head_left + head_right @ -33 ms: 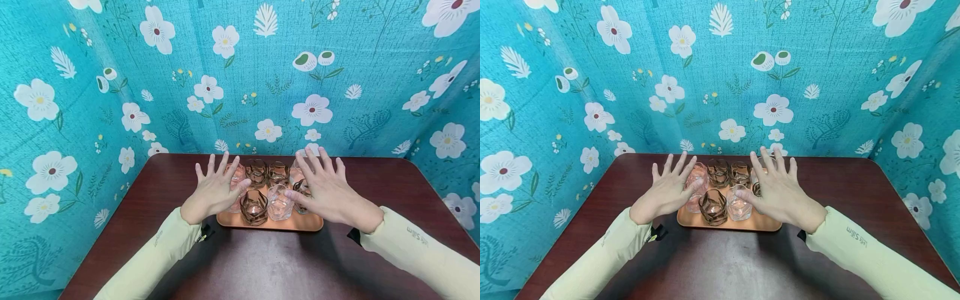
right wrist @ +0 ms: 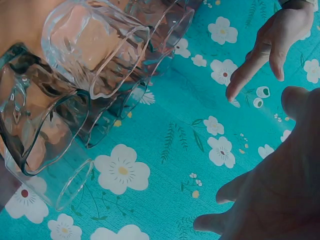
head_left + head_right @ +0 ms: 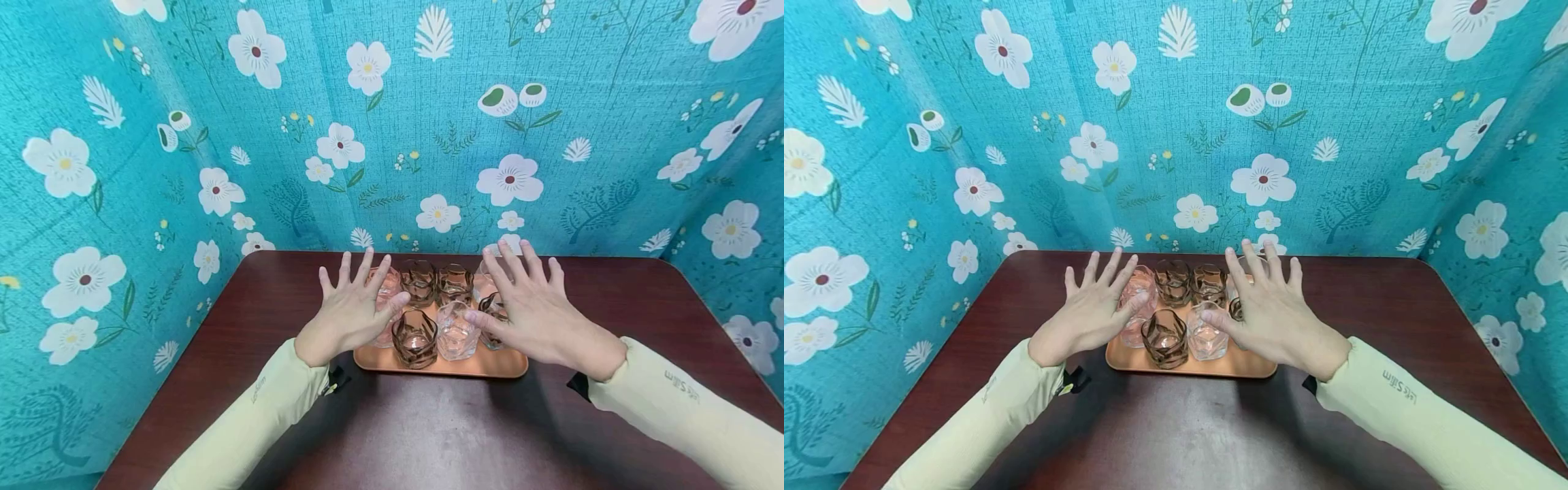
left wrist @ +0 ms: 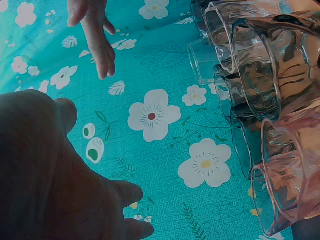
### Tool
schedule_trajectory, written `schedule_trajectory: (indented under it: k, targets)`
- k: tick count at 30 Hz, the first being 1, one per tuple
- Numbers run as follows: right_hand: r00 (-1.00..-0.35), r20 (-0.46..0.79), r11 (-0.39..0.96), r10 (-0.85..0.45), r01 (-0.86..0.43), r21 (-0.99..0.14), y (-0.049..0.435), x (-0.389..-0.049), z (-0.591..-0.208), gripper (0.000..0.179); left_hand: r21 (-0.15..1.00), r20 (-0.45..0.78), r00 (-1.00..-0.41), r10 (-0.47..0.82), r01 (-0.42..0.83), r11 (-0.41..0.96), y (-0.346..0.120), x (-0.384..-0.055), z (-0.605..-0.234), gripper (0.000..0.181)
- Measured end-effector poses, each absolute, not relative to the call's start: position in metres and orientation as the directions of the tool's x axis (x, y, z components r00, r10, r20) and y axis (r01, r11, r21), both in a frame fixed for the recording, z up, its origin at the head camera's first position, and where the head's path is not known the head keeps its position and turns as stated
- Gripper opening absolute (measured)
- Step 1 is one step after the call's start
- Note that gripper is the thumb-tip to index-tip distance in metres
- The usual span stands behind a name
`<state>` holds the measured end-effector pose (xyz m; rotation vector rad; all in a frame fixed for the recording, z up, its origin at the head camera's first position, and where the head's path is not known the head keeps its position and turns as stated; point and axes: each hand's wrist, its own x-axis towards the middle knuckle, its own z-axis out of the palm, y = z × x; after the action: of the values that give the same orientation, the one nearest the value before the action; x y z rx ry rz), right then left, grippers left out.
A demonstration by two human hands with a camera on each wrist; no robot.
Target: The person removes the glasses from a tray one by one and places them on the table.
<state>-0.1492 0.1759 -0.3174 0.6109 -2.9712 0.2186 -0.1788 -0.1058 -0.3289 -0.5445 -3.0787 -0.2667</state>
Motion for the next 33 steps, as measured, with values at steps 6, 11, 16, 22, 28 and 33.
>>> schedule_trajectory:
  k: [6, 11, 16, 22, 28, 33]
  targets:
    - [-0.912, 0.135, 0.907, -0.387, -0.403, -0.119, 0.1757, -0.1475, -0.3142, 0.092, 0.171, 0.034, -0.939, 0.341, 0.342, 0.924, -0.1058, -0.1774, -0.3271, 0.08]
    - [-0.915, 0.134, 0.911, -0.381, -0.396, -0.115, 0.1762, -0.147, -0.3116, 0.093, 0.175, 0.041, -0.936, 0.35, 0.352, 0.92, -0.1056, -0.1777, -0.3271, 0.08]
    - [-0.922, 0.123, 0.917, -0.368, -0.382, -0.113, 0.1786, -0.1481, -0.31, 0.092, 0.186, 0.045, -0.935, 0.351, 0.353, 0.917, -0.1048, -0.1783, -0.3263, 0.08]
    - [-0.925, 0.117, 0.921, -0.361, -0.374, -0.107, 0.181, -0.1497, -0.309, 0.092, 0.204, 0.047, -0.936, 0.35, 0.351, 0.914, -0.1046, -0.1783, -0.3261, 0.08]
    - [-0.923, 0.13, 0.92, -0.363, -0.377, -0.11, 0.1819, -0.1498, -0.3101, 0.09, 0.177, 0.049, -0.936, 0.348, 0.351, 0.92, -0.1077, -0.1766, -0.3277, 0.08]
    - [-0.923, 0.134, 0.919, -0.36, -0.375, -0.12, 0.1829, -0.1491, -0.3117, 0.09, 0.177, 0.049, -0.935, 0.351, 0.354, 0.919, -0.1096, -0.1761, -0.3288, 0.08]
